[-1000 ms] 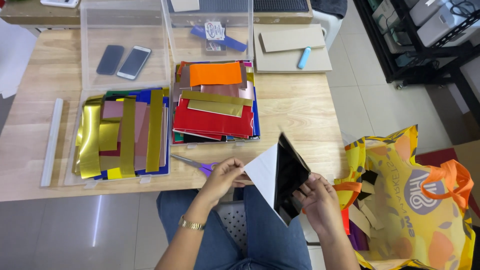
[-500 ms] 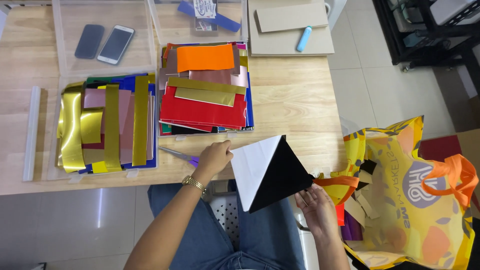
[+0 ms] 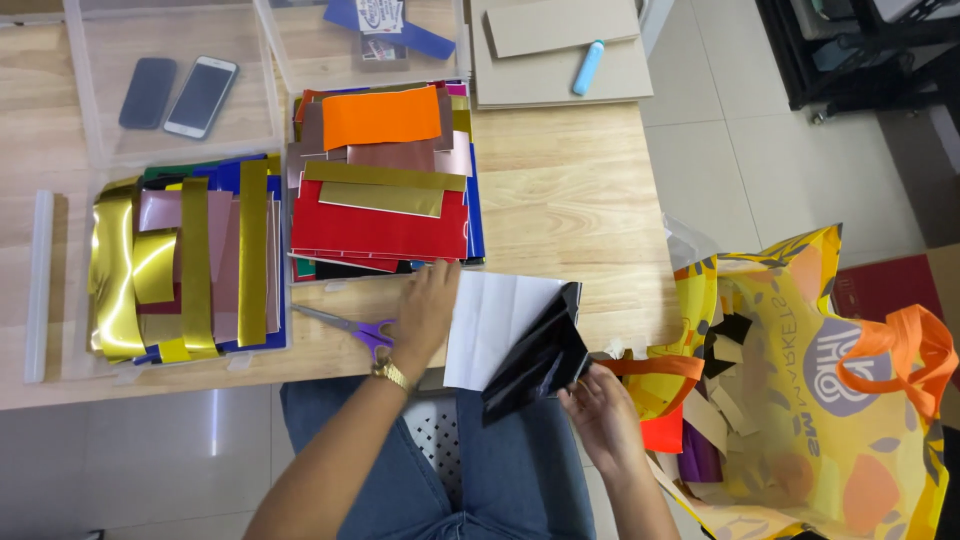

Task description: Organizing various colored foil sheets by rolling, sorting, and peeling adhesive backing.

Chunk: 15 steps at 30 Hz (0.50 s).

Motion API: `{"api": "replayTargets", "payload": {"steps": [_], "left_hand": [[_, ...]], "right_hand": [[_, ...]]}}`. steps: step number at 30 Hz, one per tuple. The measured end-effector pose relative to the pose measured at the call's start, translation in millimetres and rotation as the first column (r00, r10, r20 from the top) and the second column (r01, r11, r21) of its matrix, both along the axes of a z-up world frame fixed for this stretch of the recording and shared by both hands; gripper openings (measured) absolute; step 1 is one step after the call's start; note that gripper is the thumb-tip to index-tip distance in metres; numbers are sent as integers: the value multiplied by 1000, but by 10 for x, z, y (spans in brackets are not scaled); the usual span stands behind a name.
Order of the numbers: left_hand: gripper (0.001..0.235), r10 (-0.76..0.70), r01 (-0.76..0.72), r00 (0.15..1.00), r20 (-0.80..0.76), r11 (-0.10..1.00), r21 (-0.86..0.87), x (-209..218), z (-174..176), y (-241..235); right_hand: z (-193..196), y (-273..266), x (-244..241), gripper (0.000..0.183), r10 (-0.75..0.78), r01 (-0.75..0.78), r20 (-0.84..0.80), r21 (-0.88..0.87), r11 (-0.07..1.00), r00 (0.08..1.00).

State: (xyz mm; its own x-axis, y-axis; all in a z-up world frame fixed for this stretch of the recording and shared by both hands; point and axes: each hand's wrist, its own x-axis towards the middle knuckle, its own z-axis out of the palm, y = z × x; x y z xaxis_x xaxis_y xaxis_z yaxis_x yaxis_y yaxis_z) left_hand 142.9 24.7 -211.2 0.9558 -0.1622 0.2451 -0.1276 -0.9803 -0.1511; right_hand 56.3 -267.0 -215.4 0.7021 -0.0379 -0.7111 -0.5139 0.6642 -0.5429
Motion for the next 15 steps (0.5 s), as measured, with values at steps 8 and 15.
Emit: {"api": "replayTargets", "payload": {"steps": [8,15], "left_hand": [[43,-447,135,871,-202,615,-777,-285,-395,-324],[54,-459,294,810,-365,857,-424,-325,-426,-313]], "right_hand": [[-128,54,267,7,-13,11,80,32,999,997],[210,-289,519,6,23,-1,132,-166,986,991]]}}
